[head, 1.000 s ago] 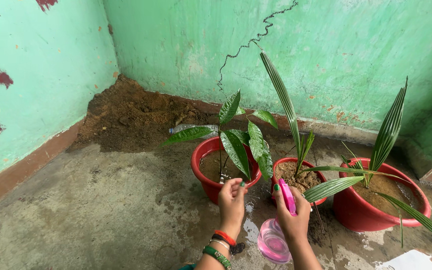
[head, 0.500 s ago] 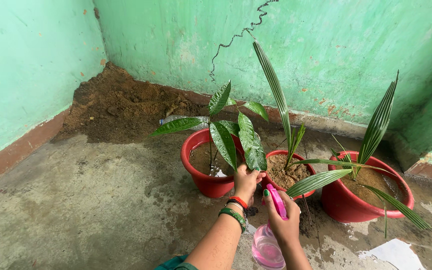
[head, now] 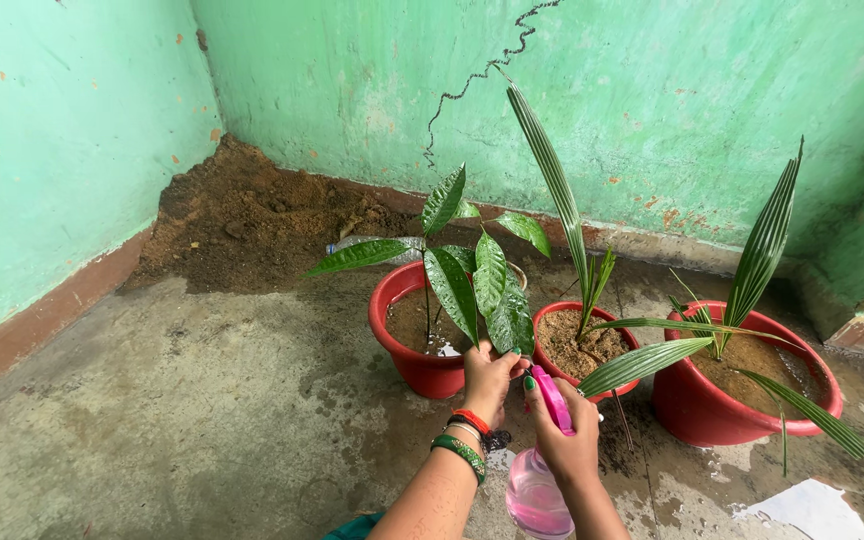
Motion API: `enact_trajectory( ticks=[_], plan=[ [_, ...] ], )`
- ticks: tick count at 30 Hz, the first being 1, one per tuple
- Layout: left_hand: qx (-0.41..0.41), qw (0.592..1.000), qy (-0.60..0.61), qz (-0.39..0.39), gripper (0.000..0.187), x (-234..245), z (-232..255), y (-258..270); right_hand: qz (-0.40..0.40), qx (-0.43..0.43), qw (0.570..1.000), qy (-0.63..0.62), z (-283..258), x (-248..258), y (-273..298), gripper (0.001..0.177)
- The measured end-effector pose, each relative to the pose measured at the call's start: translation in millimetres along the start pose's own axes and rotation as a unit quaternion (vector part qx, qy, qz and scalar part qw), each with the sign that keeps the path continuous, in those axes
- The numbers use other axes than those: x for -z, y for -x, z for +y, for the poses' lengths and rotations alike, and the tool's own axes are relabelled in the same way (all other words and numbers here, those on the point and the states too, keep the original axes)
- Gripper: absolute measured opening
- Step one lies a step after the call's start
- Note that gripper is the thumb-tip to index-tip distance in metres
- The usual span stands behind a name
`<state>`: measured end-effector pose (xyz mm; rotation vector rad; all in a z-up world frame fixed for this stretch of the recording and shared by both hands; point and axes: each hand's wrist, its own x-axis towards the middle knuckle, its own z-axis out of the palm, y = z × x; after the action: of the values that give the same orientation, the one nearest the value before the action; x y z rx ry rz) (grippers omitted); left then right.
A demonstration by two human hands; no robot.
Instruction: The person sprays potted plants using a spray bottle and cleans the leaves by hand.
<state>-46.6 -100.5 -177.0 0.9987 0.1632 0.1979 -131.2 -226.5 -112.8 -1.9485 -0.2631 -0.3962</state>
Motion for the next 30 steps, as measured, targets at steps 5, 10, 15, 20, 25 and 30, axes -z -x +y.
enact_trajectory(
  ticks=[5,10,15,20,25,30],
  plan=[
    [-0.013,1.0,0.01,0.001,0.017,4,-5,1,-0.007,0.013,1.0,0.015,-9,1,-4,0.026],
    [-0.021,0.999,0.029,-0.004,0.019,5,-5,2,0.029,0.05,0.998,0.021,-18,-1,-14,0.028],
    [-0.015,1.0,0.025,0.003,0.018,4,2,4,0.039,0.082,0.993,0.073,-20,0,-22,0.03],
    [-0.003,1.0,0.003,-0.005,0.011,4,5,7,0.011,0.048,0.994,0.096,-21,3,-25,0.028],
    [0.016,1.0,0.017,-0.003,0.006,6,0,4,0.032,0.048,0.993,0.099,-17,1,-28,0.027],
    [0.022,1.0,0.006,0.001,0.005,6,4,9,0.027,0.109,0.989,0.091,-23,2,-33,0.027]
  ],
)
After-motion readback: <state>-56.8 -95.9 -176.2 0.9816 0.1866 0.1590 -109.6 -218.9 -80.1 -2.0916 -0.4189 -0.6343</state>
